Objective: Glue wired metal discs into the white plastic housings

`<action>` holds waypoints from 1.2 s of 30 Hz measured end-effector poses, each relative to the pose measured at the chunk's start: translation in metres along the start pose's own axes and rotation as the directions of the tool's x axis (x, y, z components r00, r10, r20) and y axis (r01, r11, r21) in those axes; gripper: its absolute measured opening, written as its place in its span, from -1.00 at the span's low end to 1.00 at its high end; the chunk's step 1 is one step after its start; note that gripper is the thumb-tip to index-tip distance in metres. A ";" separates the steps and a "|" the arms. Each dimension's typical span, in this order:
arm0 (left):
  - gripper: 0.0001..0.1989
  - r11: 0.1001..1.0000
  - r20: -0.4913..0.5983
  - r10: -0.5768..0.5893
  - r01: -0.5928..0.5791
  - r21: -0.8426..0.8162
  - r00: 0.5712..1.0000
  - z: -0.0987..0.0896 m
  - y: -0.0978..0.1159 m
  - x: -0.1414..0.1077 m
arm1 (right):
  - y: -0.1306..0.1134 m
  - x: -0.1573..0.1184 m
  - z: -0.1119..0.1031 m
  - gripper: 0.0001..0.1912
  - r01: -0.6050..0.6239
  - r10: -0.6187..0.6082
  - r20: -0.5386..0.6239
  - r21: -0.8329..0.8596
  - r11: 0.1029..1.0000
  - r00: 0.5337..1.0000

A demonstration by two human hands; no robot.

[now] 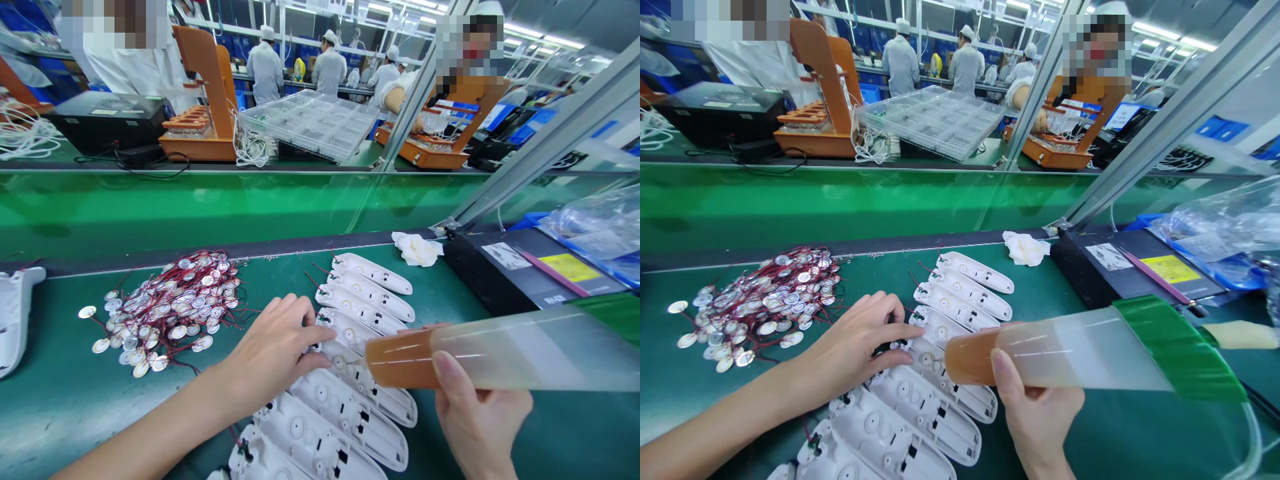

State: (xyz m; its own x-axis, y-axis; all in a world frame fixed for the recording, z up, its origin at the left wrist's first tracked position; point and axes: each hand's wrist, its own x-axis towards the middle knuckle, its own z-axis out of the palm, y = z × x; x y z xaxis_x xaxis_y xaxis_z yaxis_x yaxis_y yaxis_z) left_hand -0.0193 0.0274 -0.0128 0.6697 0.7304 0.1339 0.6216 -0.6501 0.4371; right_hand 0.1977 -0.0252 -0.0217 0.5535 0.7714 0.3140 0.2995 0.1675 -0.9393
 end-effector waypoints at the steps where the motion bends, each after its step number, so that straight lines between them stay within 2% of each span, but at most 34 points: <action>1: -0.71 1.000 0.004 -0.002 0.002 -0.002 1.000 0.000 0.000 0.001 | 0.000 0.002 0.000 -0.68 -0.039 0.039 0.004 0.047 0.998 0.999; 3: -0.71 1.000 0.012 -0.006 0.006 -0.004 1.000 -0.001 0.001 0.002 | -0.004 0.006 0.003 -0.63 -0.151 0.158 -0.033 0.160 0.975 0.987; 5: -0.71 1.000 0.016 -0.012 0.012 -0.010 1.000 -0.003 0.002 0.002 | -0.010 0.011 0.005 -0.54 -0.257 0.300 -0.123 0.278 0.925 0.946; 7: -0.68 0.999 0.011 -0.023 0.024 -0.028 1.000 -0.007 0.003 -0.001 | -0.019 0.013 0.005 -0.47 -0.295 0.389 -0.196 0.383 0.875 0.900; 8: -0.66 0.999 0.010 -0.027 0.028 -0.046 1.000 -0.009 0.003 -0.004 | -0.023 0.013 0.004 -0.45 -0.290 0.400 -0.211 0.413 0.863 0.892; 11: -0.64 0.994 0.027 -0.033 0.036 -0.103 0.999 -0.015 0.003 -0.015 | -0.030 0.006 -0.002 -0.49 -0.260 0.357 -0.171 0.419 0.870 0.918; 16: -0.58 0.992 0.071 -0.036 0.044 -0.117 0.997 -0.015 0.003 -0.031 | -0.021 -0.019 -0.010 -0.58 -0.187 0.201 -0.007 0.334 0.924 0.980; 21: -0.60 0.996 0.066 -0.028 0.033 -0.079 0.997 -0.011 0.005 -0.033 | -0.012 -0.032 -0.007 -0.65 -0.134 0.103 0.116 0.300 0.945 0.988; 28: -0.61 0.997 0.049 -0.011 0.014 -0.069 0.999 -0.011 0.006 -0.034 | -0.014 -0.034 0.001 -0.67 -0.024 0.011 0.091 0.137 0.990 0.996; 36: -0.61 0.998 0.025 -0.001 0.002 -0.064 1.000 -0.008 0.005 -0.033 | -0.011 -0.036 0.002 -0.62 -0.081 0.061 0.109 0.191 0.978 0.992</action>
State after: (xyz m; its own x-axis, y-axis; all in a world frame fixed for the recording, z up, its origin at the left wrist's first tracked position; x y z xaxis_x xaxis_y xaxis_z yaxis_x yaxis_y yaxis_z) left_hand -0.0415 0.0016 -0.0075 0.6796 0.7252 0.1109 0.5959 -0.6338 0.4931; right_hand 0.1731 -0.0536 -0.0226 0.4830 0.8424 0.2390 0.0996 0.2183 -0.9708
